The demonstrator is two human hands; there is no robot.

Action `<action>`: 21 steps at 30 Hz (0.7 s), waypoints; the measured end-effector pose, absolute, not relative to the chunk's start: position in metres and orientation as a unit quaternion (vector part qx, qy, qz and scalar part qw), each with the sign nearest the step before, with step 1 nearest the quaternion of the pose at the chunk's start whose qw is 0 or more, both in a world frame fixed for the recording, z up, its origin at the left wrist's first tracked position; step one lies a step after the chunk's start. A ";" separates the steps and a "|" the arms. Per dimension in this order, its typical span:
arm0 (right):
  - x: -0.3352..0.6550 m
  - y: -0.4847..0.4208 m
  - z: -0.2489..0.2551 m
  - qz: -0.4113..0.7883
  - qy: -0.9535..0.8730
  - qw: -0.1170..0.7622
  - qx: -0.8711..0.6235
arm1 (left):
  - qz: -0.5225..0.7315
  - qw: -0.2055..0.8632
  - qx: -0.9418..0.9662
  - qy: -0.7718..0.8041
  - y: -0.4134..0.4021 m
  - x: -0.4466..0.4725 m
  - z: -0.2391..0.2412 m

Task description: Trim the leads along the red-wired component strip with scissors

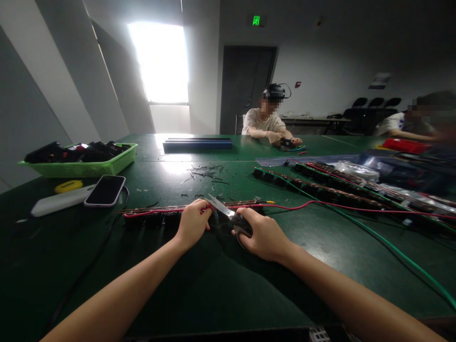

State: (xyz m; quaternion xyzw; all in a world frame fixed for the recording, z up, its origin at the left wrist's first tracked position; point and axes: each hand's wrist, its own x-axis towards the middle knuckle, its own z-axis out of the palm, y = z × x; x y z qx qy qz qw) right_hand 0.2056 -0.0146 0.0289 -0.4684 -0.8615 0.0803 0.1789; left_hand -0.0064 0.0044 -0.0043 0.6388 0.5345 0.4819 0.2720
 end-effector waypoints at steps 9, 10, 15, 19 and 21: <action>0.205 -0.016 0.031 0.065 -0.858 0.174 -0.479 | 0.486 0.272 0.637 0.533 0.004 -0.006 -0.004; 0.205 -0.017 0.031 0.062 -0.858 0.172 -0.479 | 0.486 0.271 0.637 0.534 0.004 -0.006 -0.004; 0.204 -0.016 0.031 0.057 -0.859 0.167 -0.480 | 0.484 0.269 0.639 0.534 0.004 -0.006 -0.004; 0.204 -0.016 0.029 0.052 -0.858 0.163 -0.483 | 0.482 0.267 0.639 0.536 0.004 -0.006 -0.003; 0.204 -0.016 0.029 0.051 -0.858 0.163 -0.485 | 0.482 0.267 0.638 0.537 0.004 -0.006 -0.003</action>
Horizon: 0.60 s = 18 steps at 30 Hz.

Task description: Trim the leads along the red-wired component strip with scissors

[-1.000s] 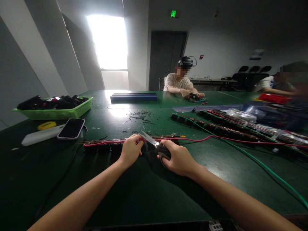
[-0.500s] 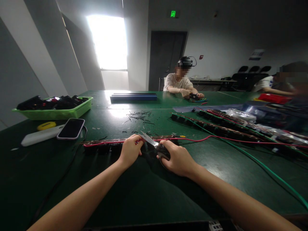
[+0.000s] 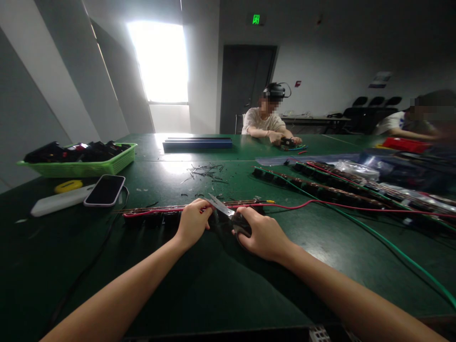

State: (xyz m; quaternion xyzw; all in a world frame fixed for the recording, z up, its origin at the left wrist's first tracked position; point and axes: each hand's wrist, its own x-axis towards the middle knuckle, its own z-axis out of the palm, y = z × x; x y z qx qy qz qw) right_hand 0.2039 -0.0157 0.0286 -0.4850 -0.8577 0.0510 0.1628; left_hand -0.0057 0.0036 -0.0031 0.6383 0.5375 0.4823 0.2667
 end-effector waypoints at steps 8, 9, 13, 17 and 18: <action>0.204 -0.016 0.028 0.055 -0.856 0.166 -0.486 | 0.485 0.273 0.633 0.538 0.004 -0.005 -0.003; 0.204 -0.016 0.028 0.056 -0.856 0.167 -0.485 | 0.484 0.271 0.634 0.539 0.004 -0.005 -0.003; 0.204 -0.015 0.027 0.057 -0.856 0.173 -0.485 | 0.483 0.268 0.634 0.542 0.004 -0.005 -0.002; 0.205 -0.015 0.026 0.056 -0.858 0.170 -0.481 | 0.482 0.268 0.635 0.541 0.004 -0.005 -0.002; 0.205 -0.015 0.026 0.057 -0.859 0.168 -0.480 | 0.482 0.267 0.636 0.540 0.004 -0.005 -0.002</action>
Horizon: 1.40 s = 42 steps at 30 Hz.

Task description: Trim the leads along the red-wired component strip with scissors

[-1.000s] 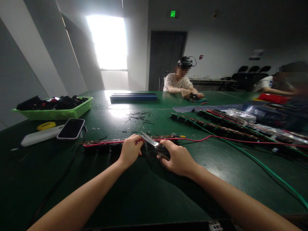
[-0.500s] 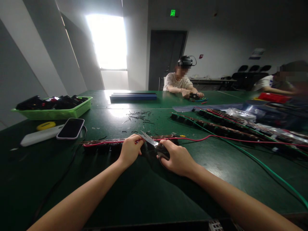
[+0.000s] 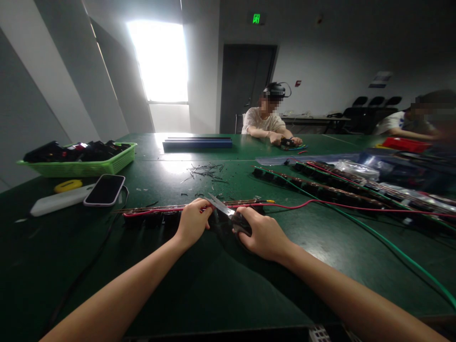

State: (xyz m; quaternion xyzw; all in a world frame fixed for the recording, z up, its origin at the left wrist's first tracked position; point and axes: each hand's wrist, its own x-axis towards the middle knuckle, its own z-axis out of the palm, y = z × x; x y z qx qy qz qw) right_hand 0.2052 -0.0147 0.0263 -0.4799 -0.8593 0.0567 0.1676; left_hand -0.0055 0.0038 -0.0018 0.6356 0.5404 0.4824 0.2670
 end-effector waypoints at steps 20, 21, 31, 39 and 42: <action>0.205 -0.016 0.024 0.071 -0.870 0.165 -0.458 | 0.484 0.258 0.645 0.533 0.003 -0.005 -0.003; 0.205 -0.016 0.024 0.072 -0.871 0.163 -0.458 | 0.484 0.258 0.645 0.532 0.003 -0.005 -0.003; 0.206 -0.015 0.024 0.081 -0.875 0.167 -0.447 | 0.490 0.270 0.639 0.528 0.004 -0.005 -0.003; 0.206 -0.013 0.026 0.131 -0.858 0.210 -0.450 | 0.497 0.268 0.633 0.529 0.004 -0.006 -0.005; 0.206 -0.011 0.025 0.133 -0.851 0.217 -0.460 | 0.498 0.270 0.634 0.526 0.005 -0.006 -0.006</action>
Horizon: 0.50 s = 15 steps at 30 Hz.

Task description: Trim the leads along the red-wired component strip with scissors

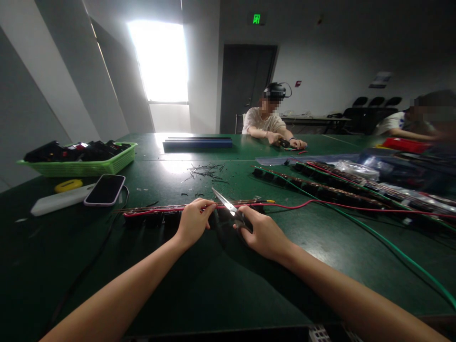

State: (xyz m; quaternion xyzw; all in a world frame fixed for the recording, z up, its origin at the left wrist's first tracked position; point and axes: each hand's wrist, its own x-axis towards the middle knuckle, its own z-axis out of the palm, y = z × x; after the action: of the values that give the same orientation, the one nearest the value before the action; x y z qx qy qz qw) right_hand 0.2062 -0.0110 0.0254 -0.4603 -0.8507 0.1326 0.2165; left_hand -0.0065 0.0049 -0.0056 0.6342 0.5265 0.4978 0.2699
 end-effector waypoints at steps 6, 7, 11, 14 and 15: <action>0.207 -0.010 0.027 0.106 -0.852 0.204 -0.470 | 0.496 0.266 0.634 0.530 0.005 -0.006 -0.006; 0.207 -0.011 0.027 0.097 -0.852 0.199 -0.474 | 0.496 0.267 0.634 0.530 0.004 -0.006 -0.005; 0.205 -0.015 0.029 0.053 -0.854 0.177 -0.486 | 0.495 0.271 0.635 0.528 0.003 -0.006 -0.004; 0.205 -0.017 0.029 0.045 -0.857 0.167 -0.486 | 0.491 0.266 0.639 0.529 0.003 -0.006 -0.003; 0.204 -0.017 0.029 0.047 -0.857 0.165 -0.485 | 0.490 0.265 0.639 0.530 0.003 -0.006 -0.003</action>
State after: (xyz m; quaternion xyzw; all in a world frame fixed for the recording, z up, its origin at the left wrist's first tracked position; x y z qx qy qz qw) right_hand 0.2044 -0.0167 0.0295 -0.4851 -0.8575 0.0467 0.1651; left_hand -0.0056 0.0032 -0.0033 0.6394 0.5296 0.4904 0.2648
